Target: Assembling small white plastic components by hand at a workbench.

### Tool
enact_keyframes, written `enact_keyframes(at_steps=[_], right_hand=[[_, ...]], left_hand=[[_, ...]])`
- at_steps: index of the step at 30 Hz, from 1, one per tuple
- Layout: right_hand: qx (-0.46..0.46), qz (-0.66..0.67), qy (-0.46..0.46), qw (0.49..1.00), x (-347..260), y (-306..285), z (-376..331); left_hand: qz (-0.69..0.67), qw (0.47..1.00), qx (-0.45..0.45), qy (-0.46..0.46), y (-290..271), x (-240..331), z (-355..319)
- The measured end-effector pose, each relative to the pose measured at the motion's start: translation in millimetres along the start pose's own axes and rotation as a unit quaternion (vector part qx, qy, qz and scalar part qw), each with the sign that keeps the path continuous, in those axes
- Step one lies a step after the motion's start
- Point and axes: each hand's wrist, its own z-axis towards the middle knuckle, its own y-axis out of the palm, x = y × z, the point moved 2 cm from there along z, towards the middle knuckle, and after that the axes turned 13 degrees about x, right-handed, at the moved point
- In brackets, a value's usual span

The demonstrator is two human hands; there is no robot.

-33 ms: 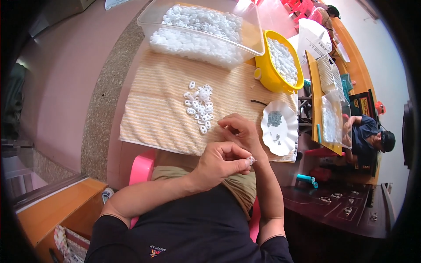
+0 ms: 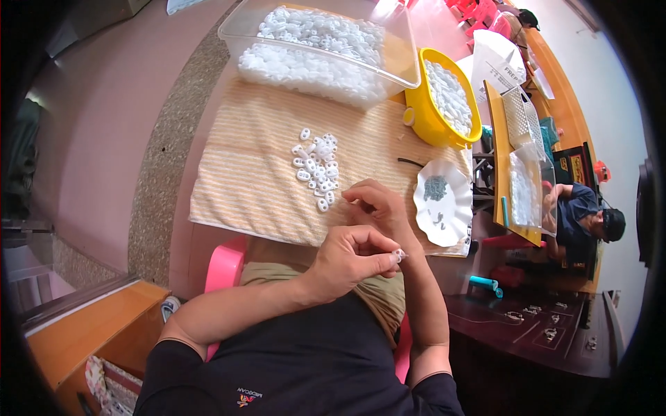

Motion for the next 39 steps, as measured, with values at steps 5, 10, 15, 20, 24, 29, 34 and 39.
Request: enact_keyframes(at_steps=[5,10,15,20,24,29,34,39], right_hand=[[-0.018,-0.036,-0.023,0.999,-7,14,3],[-0.024,-0.141,-0.033,0.989,-14,20,7],[-0.032,-0.127,-0.029,0.991,-18,17,6],[-0.063,-0.131,-0.027,0.989,-25,18,6],[-0.096,-0.129,-0.026,0.987,-25,20,8],[-0.046,0.012,-0.025,0.999,-3,19,0],[0.020,0.070,0.181,0.981,1,6,-6],[0.048,-0.012,0.078,0.996,2,-9,-7]], left_hand=[[0.011,0.999,-0.027,0.014,2,-2,-1],[0.019,1.000,-0.021,0.011,0,0,-1],[0.022,0.999,-0.028,0.012,1,0,-2],[0.030,0.998,-0.040,0.024,2,1,-3],[0.033,0.998,-0.042,0.027,1,0,-3],[0.037,0.998,-0.039,0.014,4,3,-4],[0.028,0.999,-0.020,0.012,3,7,-5],[0.003,1.000,-0.001,-0.006,3,4,-2]])
